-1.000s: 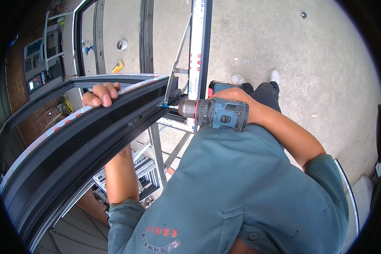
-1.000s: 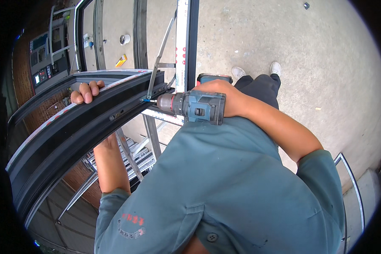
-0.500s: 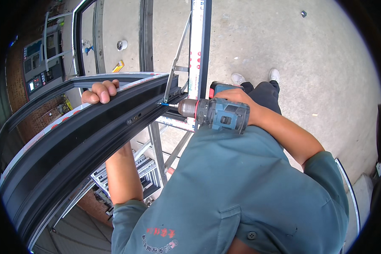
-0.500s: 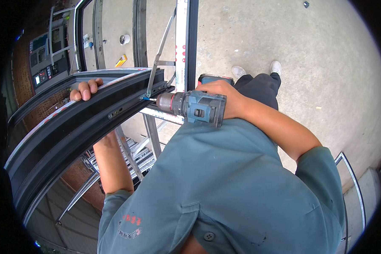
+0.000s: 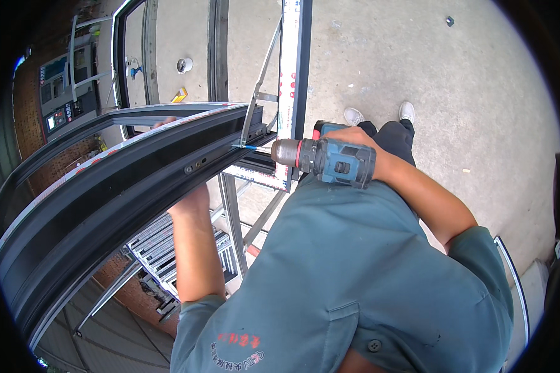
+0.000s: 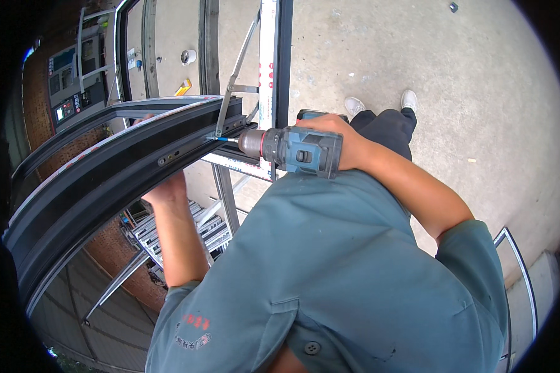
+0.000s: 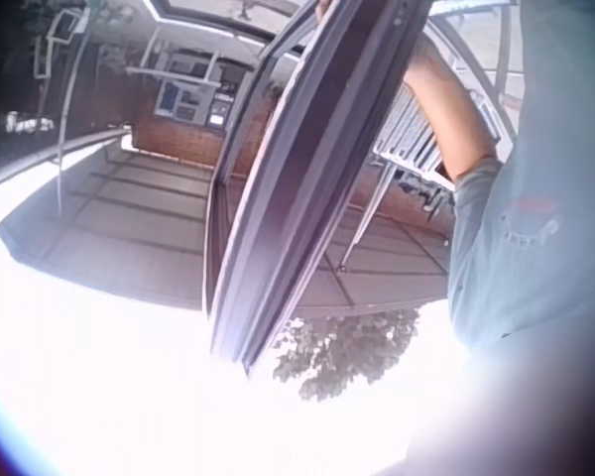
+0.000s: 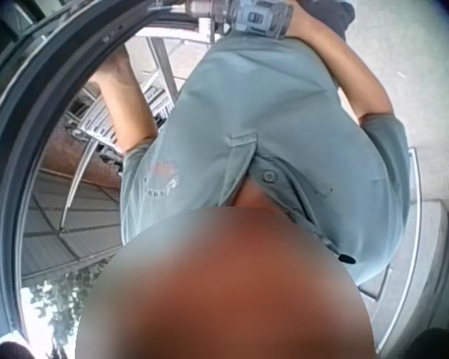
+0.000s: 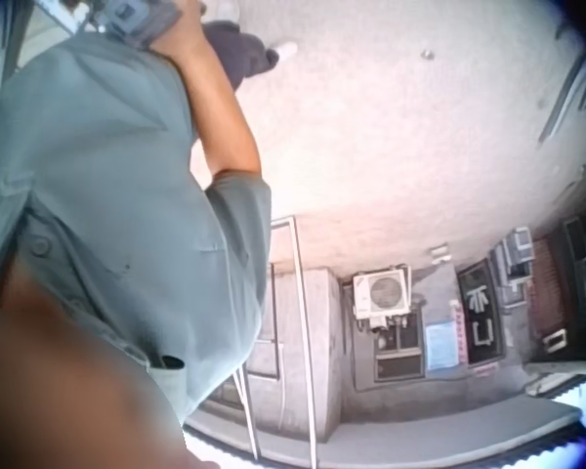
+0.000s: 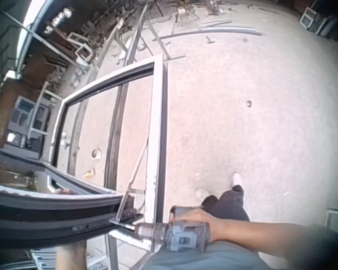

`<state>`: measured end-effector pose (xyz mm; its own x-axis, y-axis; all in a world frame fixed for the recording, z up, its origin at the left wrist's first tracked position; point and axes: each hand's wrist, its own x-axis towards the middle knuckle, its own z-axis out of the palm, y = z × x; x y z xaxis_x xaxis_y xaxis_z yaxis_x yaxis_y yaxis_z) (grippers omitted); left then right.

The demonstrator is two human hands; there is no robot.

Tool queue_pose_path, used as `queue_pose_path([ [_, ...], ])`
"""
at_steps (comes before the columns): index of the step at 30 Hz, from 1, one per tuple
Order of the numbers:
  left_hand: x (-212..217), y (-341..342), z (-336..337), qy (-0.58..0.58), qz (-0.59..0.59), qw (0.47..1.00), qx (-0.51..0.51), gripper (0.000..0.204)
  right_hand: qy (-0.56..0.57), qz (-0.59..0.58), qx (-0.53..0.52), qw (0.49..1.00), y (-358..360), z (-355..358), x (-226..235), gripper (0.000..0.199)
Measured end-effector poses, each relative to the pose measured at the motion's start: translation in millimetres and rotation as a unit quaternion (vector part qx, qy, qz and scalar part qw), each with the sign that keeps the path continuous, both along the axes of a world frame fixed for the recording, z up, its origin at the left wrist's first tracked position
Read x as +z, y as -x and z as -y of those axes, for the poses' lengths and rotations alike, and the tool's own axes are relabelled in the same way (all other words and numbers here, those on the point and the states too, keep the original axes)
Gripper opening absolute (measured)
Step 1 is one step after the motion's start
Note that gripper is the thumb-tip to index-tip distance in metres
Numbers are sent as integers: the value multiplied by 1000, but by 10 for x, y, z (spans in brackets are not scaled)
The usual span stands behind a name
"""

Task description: The person uses a cordless drill to fasten screws into a large metal window frame. They repeatedly pick up screws from a container on the floor, position them into pre-drilled holes on the frame, and drive them in with the drill while holding the frame steady.

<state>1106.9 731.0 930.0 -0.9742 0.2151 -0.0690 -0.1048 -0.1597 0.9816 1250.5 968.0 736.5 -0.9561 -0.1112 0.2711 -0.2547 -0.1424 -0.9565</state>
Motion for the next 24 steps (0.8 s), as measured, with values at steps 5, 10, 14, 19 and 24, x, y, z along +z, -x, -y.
queue_pose_path([
  [5,-343,-471,96,94,82,970,208,39,10,2,7,1000,-16,2,-21,25],
  [10,-497,-930,36,40,313,938,145,33,-2,3,11,1000,-52,-23,-57,25],
  [14,-588,-1010,-269,-48,332,933,130,45,-10,6,6,1000,-37,-45,-74,26],
  [19,-670,-1033,-619,-141,303,925,182,44,-19,-17,26,999,30,-108,-55,26],
  [24,-764,-1038,-753,-233,280,904,226,41,-28,-12,51,998,111,-231,19,27],
])
